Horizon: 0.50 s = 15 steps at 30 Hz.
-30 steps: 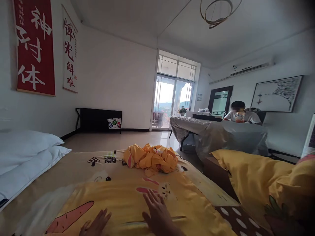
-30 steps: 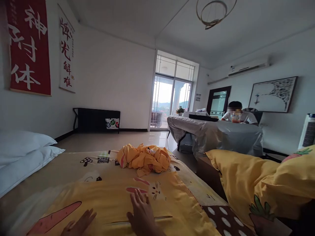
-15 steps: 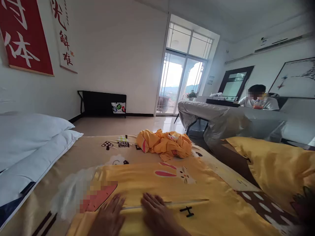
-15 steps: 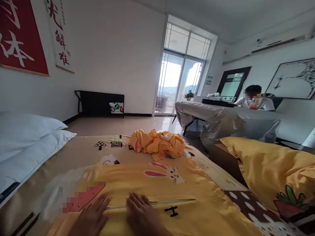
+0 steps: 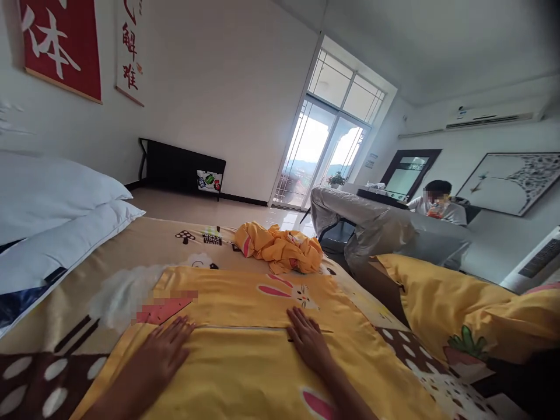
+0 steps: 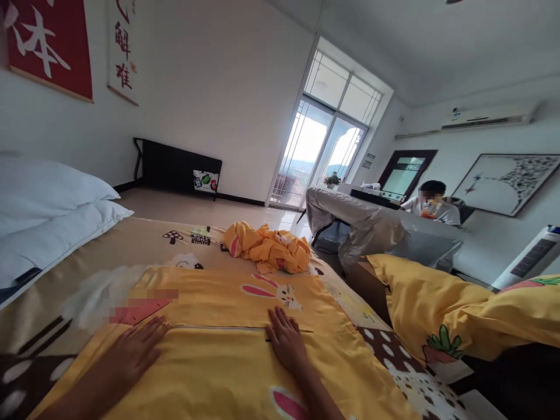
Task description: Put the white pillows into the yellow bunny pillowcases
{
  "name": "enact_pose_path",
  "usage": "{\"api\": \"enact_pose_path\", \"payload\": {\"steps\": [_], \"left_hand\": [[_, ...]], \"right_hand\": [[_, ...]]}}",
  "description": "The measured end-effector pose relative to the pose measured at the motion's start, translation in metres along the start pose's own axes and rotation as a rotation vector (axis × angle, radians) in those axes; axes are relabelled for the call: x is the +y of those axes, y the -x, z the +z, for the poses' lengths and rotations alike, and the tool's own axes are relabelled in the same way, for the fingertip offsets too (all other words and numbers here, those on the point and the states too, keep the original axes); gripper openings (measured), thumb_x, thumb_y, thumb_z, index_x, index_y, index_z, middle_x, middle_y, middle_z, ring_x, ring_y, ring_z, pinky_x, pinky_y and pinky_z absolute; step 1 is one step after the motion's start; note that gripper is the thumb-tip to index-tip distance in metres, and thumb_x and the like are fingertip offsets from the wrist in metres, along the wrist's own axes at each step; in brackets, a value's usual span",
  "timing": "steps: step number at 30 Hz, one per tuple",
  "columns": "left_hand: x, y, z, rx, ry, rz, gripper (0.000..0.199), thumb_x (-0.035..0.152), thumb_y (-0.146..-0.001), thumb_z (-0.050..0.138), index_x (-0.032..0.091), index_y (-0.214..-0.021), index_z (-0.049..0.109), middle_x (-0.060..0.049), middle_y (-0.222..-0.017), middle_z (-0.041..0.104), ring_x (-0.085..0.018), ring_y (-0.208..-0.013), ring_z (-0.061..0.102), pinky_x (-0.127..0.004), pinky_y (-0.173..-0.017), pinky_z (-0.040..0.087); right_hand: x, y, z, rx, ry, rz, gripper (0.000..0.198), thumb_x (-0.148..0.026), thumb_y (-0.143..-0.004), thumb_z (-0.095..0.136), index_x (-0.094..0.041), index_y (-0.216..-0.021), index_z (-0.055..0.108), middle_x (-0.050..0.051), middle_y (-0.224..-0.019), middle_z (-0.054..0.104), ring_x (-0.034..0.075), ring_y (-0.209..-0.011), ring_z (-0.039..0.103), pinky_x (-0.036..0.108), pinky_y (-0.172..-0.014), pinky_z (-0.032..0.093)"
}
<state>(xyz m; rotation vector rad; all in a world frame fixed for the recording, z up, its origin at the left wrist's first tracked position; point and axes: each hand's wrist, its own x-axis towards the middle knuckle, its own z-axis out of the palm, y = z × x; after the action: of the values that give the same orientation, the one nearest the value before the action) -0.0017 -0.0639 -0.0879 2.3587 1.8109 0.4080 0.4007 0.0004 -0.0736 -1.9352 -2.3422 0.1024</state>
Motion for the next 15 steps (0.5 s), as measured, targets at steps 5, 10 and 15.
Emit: {"api": "enact_pose_path", "payload": {"steps": [5, 10, 15], "left_hand": [[0.005, 0.011, -0.007, -0.006, -0.082, -0.067, 0.048, 0.039, -0.094, 0.029, 0.028, -0.138, 0.043, -0.004, -0.146, 0.040, -0.023, -0.137, 0.034, -0.050, -0.111, 0.027], [0.091, -0.005, -0.005, 0.030, -0.386, -0.132, 0.059, 0.000, -0.079, 0.027, 0.009, -0.132, 0.050, -0.018, -0.144, 0.041, -0.029, -0.134, 0.038, -0.056, -0.107, 0.025], [0.155, -0.016, 0.028, -0.025, -0.144, 0.089, 0.050, 0.028, -0.090, 0.030, 0.019, -0.137, 0.046, -0.009, -0.146, 0.040, -0.023, -0.136, 0.036, -0.046, -0.106, 0.034]], "right_hand": [[-0.003, 0.017, -0.024, 0.015, 0.135, 0.000, 0.052, -0.013, -0.090, 0.029, -0.014, -0.141, 0.040, 0.012, -0.151, 0.028, 0.023, -0.141, 0.023, 0.045, -0.112, 0.019], [-0.053, 0.066, -0.033, 0.046, -0.057, -0.207, 0.050, -0.028, -0.094, 0.035, -0.017, -0.143, 0.035, 0.010, -0.152, 0.027, 0.021, -0.141, 0.023, 0.041, -0.113, 0.021], [-0.078, 0.094, -0.010, -0.043, -0.215, -0.451, 0.057, -0.052, -0.094, 0.035, -0.028, -0.144, 0.030, 0.007, -0.152, 0.028, 0.021, -0.141, 0.024, 0.044, -0.113, 0.021]]}}
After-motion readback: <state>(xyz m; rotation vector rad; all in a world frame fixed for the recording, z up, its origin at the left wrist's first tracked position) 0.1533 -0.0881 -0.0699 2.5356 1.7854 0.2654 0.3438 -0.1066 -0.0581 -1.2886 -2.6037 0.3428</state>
